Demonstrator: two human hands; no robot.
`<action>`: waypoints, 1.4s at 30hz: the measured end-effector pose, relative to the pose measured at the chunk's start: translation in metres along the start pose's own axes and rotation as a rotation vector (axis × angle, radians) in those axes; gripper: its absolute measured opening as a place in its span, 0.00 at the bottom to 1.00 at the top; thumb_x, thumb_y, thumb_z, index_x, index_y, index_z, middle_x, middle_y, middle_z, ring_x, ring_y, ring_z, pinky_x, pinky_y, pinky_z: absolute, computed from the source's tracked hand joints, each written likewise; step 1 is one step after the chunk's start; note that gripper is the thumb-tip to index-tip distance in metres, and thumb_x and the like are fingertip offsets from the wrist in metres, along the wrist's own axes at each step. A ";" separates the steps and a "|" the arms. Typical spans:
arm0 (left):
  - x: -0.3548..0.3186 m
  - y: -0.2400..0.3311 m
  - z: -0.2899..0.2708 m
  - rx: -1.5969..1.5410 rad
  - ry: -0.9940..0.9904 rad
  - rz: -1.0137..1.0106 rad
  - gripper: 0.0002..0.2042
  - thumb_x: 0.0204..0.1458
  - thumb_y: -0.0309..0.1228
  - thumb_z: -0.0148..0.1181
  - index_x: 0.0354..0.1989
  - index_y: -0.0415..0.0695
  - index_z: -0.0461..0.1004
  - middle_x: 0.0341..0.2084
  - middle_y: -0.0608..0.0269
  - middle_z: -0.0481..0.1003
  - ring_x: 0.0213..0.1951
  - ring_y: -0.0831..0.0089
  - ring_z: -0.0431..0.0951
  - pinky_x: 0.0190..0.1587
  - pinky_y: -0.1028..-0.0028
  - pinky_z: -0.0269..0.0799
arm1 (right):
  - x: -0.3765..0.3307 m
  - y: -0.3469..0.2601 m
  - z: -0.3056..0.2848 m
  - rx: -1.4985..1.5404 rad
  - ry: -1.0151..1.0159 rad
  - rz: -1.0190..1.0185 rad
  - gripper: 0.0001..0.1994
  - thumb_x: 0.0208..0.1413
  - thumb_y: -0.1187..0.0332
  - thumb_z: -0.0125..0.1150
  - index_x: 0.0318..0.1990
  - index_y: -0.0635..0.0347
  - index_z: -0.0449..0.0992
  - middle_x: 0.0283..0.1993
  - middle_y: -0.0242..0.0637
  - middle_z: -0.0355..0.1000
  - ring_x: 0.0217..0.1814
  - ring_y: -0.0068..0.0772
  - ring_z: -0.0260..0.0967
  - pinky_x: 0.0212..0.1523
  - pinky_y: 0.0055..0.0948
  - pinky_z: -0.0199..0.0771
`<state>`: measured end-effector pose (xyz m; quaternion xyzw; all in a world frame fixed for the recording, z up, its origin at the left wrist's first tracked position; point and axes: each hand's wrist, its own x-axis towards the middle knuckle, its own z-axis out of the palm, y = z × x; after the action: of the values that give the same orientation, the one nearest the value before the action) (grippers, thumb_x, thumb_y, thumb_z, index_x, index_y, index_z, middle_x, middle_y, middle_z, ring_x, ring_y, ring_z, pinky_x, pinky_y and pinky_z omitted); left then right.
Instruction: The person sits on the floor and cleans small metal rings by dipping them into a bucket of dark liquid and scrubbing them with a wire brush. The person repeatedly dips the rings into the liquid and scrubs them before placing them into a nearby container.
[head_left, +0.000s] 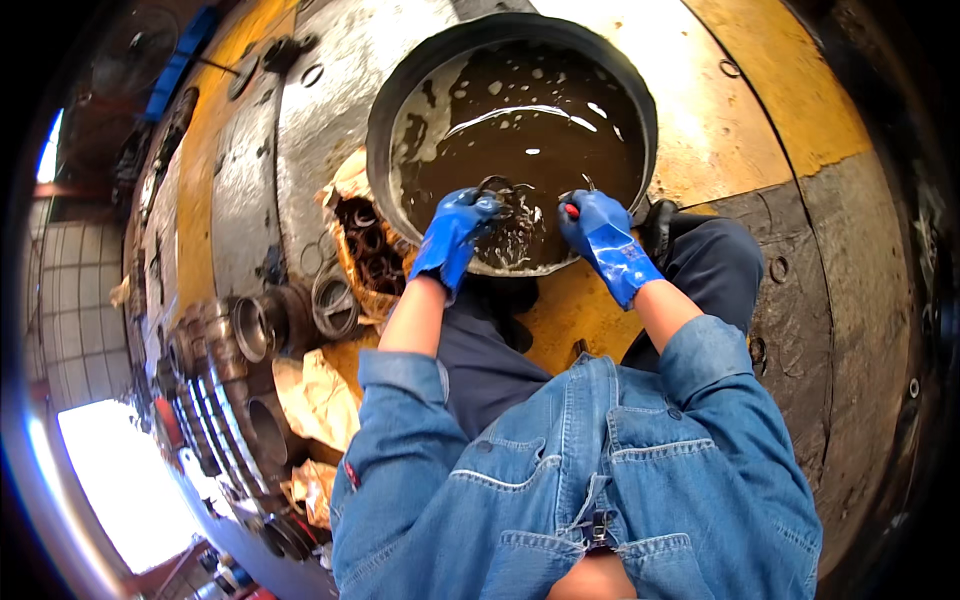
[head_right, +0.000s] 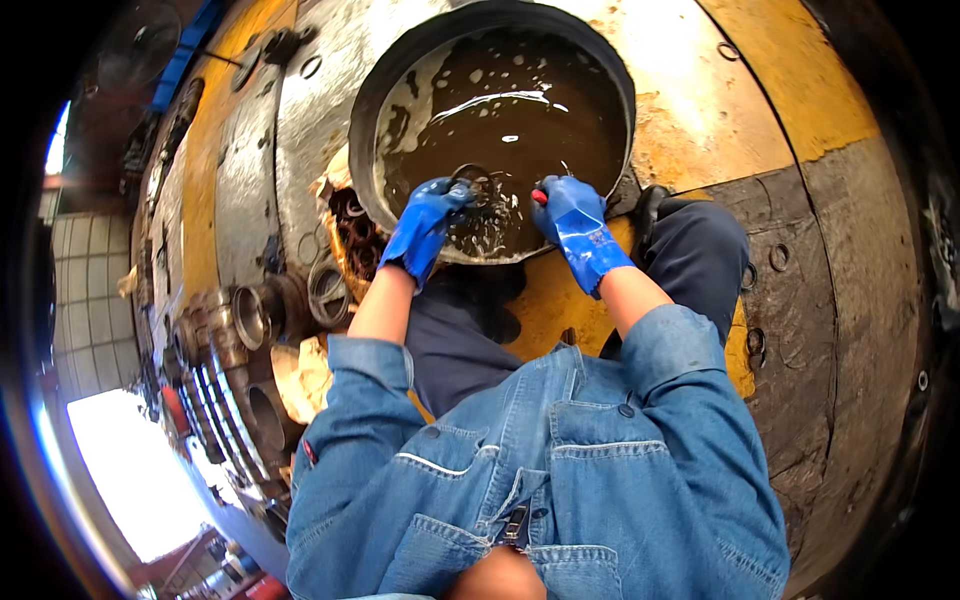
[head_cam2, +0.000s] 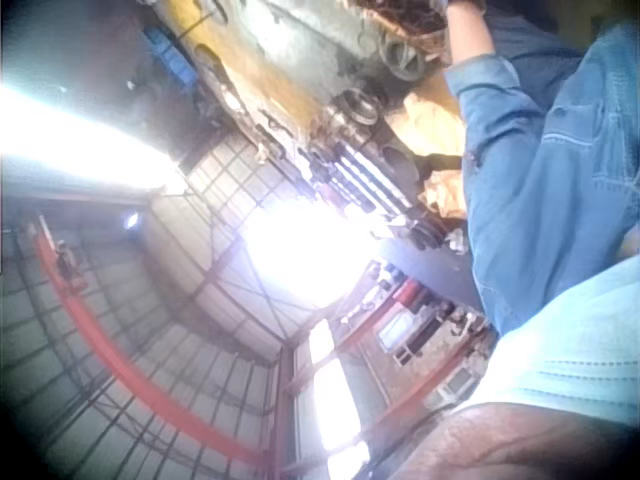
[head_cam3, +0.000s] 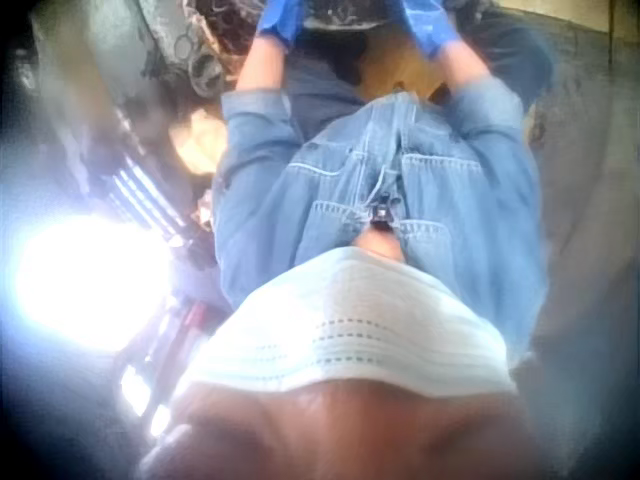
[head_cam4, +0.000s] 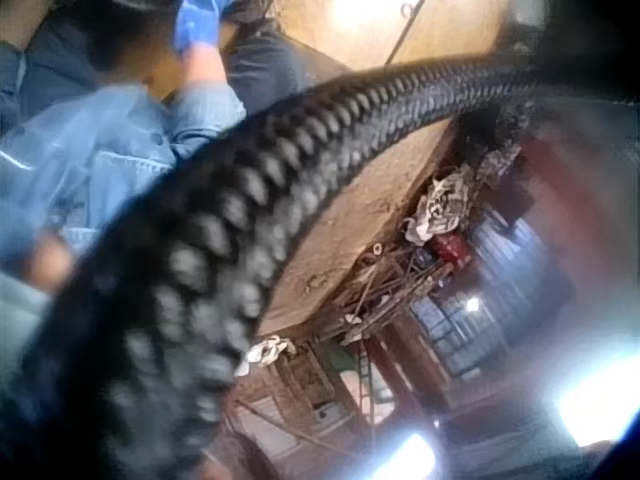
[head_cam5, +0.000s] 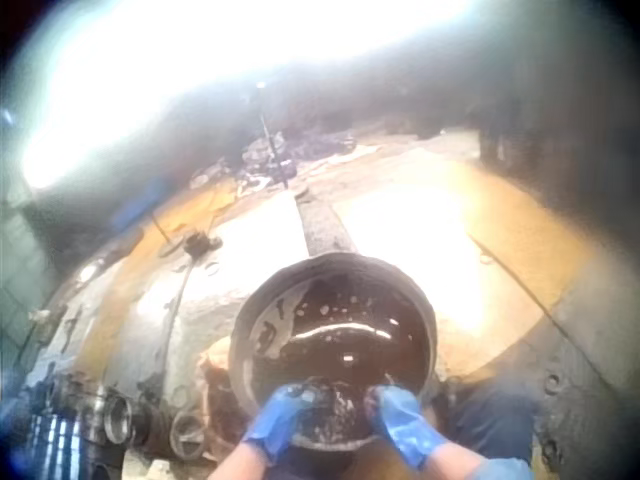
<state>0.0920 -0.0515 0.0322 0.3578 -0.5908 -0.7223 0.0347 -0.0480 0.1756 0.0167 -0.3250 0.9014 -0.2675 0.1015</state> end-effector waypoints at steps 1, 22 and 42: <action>-0.003 0.005 -0.001 -0.035 0.017 0.011 0.10 0.66 0.28 0.66 0.54 0.41 0.83 0.42 0.64 0.86 0.41 0.74 0.85 0.45 0.74 0.80 | 0.007 0.000 -0.005 0.117 -0.009 0.059 0.12 0.60 0.57 0.69 0.43 0.52 0.87 0.44 0.45 0.86 0.48 0.55 0.84 0.50 0.49 0.84; 0.003 0.010 -0.002 0.069 0.085 -0.065 0.10 0.66 0.27 0.65 0.53 0.38 0.84 0.45 0.63 0.87 0.45 0.74 0.86 0.49 0.75 0.77 | 0.077 -0.048 0.001 0.638 -0.330 0.352 0.23 0.61 0.49 0.66 0.47 0.63 0.85 0.41 0.48 0.86 0.48 0.43 0.86 0.51 0.39 0.81; 0.011 0.000 -0.008 -0.013 0.102 -0.032 0.08 0.62 0.26 0.70 0.48 0.42 0.86 0.36 0.69 0.85 0.38 0.78 0.84 0.42 0.76 0.77 | 0.094 -0.049 0.010 0.666 -0.335 0.256 0.15 0.61 0.54 0.64 0.40 0.56 0.86 0.34 0.39 0.83 0.39 0.29 0.81 0.46 0.35 0.80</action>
<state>0.0886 -0.0637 0.0269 0.4034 -0.5776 -0.7075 0.0555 -0.0902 0.0796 0.0348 -0.1984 0.7694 -0.4739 0.3796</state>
